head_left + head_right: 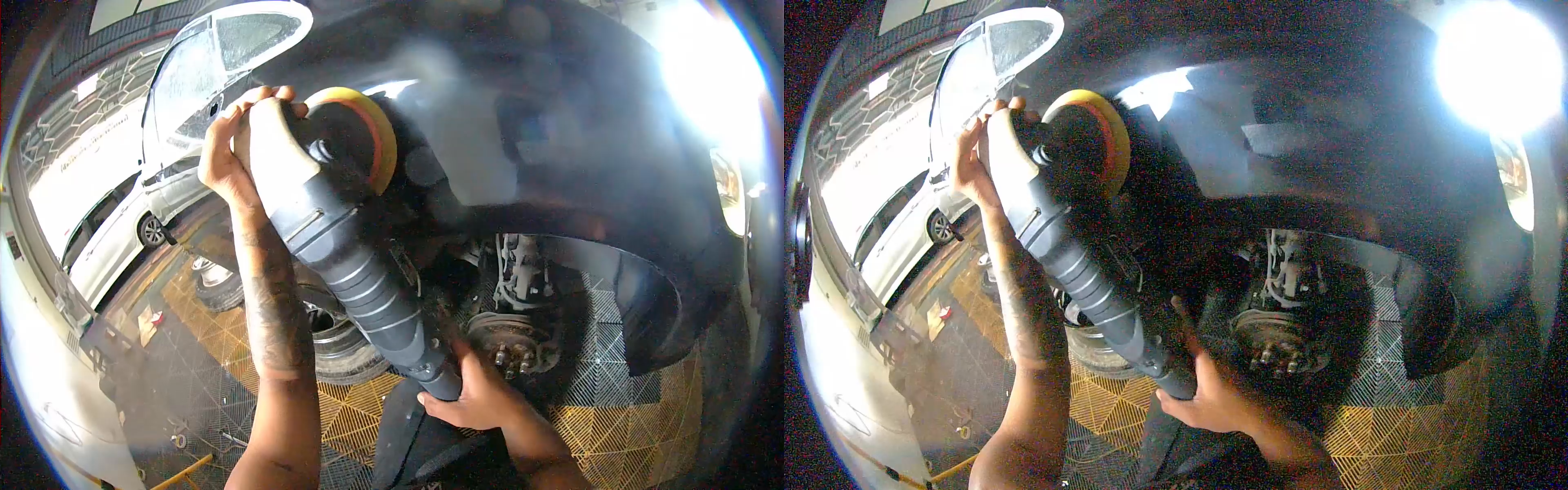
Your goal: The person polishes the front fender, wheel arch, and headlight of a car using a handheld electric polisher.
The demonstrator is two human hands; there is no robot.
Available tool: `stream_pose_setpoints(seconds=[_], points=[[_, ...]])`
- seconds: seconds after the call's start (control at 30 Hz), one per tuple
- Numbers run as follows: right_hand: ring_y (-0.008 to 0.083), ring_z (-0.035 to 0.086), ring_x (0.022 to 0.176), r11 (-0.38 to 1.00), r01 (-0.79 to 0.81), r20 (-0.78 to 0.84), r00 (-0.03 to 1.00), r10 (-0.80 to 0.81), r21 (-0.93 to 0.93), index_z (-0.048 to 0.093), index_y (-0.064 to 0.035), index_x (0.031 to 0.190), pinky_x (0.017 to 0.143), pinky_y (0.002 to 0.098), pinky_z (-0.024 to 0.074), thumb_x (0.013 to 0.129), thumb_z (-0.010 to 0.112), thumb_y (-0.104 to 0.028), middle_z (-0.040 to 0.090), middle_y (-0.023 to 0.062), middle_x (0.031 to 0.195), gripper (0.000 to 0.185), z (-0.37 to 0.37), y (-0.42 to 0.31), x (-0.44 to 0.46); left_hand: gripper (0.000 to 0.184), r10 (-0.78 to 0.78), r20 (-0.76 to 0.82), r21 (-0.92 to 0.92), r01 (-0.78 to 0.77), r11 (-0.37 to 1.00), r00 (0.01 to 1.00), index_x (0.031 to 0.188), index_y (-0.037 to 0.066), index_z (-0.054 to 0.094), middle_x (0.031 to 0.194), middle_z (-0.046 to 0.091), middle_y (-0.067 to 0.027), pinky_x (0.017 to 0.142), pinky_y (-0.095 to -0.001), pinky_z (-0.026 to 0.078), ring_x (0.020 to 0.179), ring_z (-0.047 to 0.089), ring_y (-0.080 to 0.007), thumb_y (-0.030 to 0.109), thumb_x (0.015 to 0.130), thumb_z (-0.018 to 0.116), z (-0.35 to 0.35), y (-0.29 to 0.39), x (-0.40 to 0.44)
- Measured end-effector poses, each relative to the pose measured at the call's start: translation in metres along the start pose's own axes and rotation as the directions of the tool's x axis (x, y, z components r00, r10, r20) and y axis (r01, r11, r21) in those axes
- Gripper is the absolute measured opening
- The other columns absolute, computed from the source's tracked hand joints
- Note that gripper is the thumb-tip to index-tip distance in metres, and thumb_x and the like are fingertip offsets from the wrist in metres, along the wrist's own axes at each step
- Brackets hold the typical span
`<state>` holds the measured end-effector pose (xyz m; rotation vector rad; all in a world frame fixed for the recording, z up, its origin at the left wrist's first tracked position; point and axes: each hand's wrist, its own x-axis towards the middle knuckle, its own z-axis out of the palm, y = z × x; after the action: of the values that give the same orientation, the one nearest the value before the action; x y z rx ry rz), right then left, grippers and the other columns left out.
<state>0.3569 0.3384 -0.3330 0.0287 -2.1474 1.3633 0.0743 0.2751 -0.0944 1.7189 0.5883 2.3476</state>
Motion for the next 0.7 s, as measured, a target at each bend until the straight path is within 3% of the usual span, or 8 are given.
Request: stream_pose_setpoints(seconds=[0.07, 0.17, 0.27, 0.33, 0.47, 0.57, 0.63, 0.7], points=[[0.0299, 0.049, 0.131, 1.000, 0.018, -0.054, 0.998, -0.018, -0.011, 0.022, 0.0076, 0.153, 0.114, 0.0407, 0.0346, 0.077, 0.081, -0.014, 0.050, 0.0222, 0.140, 0.098, -0.007, -0.006, -0.007, 0.046, 0.001, 0.046, -0.055, 0.002, 0.998, 0.999, 0.112, -0.012, 0.063, 0.105, 0.069, -0.0299, 0.090, -0.0436, 0.055, 0.092, 0.069, -0.0386, 0.027, 0.090, 0.051, 0.020, -0.007, 0.005], [0.0399, 0.029, 0.149, 0.998, -0.044, 0.001, 0.999, 0.044, -0.053, 0.011, 0.0057, 0.158, 0.122, 0.0448, 0.0204, 0.079, 0.078, -0.019, 0.032, 0.0286, 0.157, 0.107, -0.018, -0.014, -0.021, 0.045, 0.020, 0.078, 0.074, -0.026, 0.997, 0.997, 0.110, -0.014, 0.063, 0.105, 0.069, -0.0290, 0.090, -0.0414, 0.056, 0.096, 0.070, -0.0370, 0.025, 0.090, 0.052, 0.056, -0.006, 0.007], [0.0375, 0.033, 0.146, 0.991, -0.090, -0.048, 0.995, 0.086, -0.099, 0.015, 0.0068, 0.156, 0.121, 0.0436, 0.0234, 0.078, 0.079, -0.017, 0.037, 0.0276, 0.154, 0.103, -0.019, -0.014, -0.036, 0.046, -0.032, 0.195, 0.052, 0.022, 0.998, 0.980, 0.111, -0.015, 0.063, 0.105, 0.070, -0.0289, 0.090, -0.0395, 0.058, 0.100, 0.070, -0.0346, 0.027, 0.094, 0.052, 0.076, -0.011, 0.011], [0.0350, 0.036, 0.144, 0.984, -0.102, -0.034, 0.994, 0.109, 0.148, 0.017, 0.0073, 0.155, 0.120, 0.0440, 0.0252, 0.077, 0.080, -0.016, 0.040, 0.0267, 0.152, 0.103, -0.020, -0.020, -0.039, 0.047, 0.012, 0.194, 0.049, -0.022, 0.999, 0.981, 0.112, -0.014, 0.064, 0.105, 0.071, -0.0288, 0.091, -0.0388, 0.057, 0.098, 0.070, -0.0339, 0.028, 0.094, 0.052, 0.088, -0.017, 0.011], [0.0336, 0.038, 0.142, 0.970, -0.177, -0.020, 0.983, 0.183, 0.169, 0.016, 0.0072, 0.156, 0.120, 0.0438, 0.0259, 0.077, 0.080, -0.015, 0.039, 0.0264, 0.152, 0.104, -0.019, -0.017, -0.038, 0.048, 0.020, 0.150, 0.166, -0.045, 0.985, 0.988, 0.113, -0.014, 0.063, 0.105, 0.070, -0.0288, 0.091, -0.0386, 0.056, 0.098, 0.070, -0.0349, 0.027, 0.093, 0.050, 0.078, -0.012, 0.006], [0.0310, 0.049, 0.131, 1.000, 0.023, -0.106, 0.994, -0.020, 0.021, 0.029, 0.0091, 0.148, 0.114, 0.0428, 0.0338, 0.076, 0.083, -0.016, 0.050, 0.0226, 0.140, 0.094, -0.010, -0.005, -0.024, 0.046, 0.042, -0.003, 0.055, -0.042, 0.998, 0.999, 0.111, -0.014, 0.063, 0.105, 0.069, -0.0293, 0.091, -0.0428, 0.056, 0.096, 0.069, -0.0383, 0.025, 0.091, 0.049, 0.048, -0.010, 0.002], [0.0322, 0.043, 0.137, 0.985, 0.068, -0.046, 0.996, -0.077, -0.161, 0.023, 0.0101, 0.151, 0.117, 0.0422, 0.0296, 0.076, 0.082, -0.016, 0.045, 0.0245, 0.145, 0.098, -0.006, -0.002, -0.011, 0.046, -0.008, -0.002, 0.039, 0.008, 0.999, 1.000, 0.109, -0.013, 0.063, 0.105, 0.068, -0.0303, 0.090, -0.0453, 0.055, 0.094, 0.068, -0.0396, 0.027, 0.091, 0.051, 0.025, -0.003, -0.003], [0.0360, 0.035, 0.144, 0.992, 0.072, -0.005, 0.997, -0.073, -0.103, 0.017, 0.0076, 0.155, 0.119, 0.0434, 0.0253, 0.078, 0.080, -0.016, 0.037, 0.0268, 0.152, 0.102, 0.000, -0.002, 0.000, 0.045, -0.017, -0.021, 0.017, 0.018, 1.000, 1.000, 0.108, -0.013, 0.063, 0.104, 0.068, -0.0306, 0.088, -0.0448, 0.055, 0.092, 0.068, -0.0409, 0.027, 0.090, 0.051, 0.000, 0.002, -0.005]])
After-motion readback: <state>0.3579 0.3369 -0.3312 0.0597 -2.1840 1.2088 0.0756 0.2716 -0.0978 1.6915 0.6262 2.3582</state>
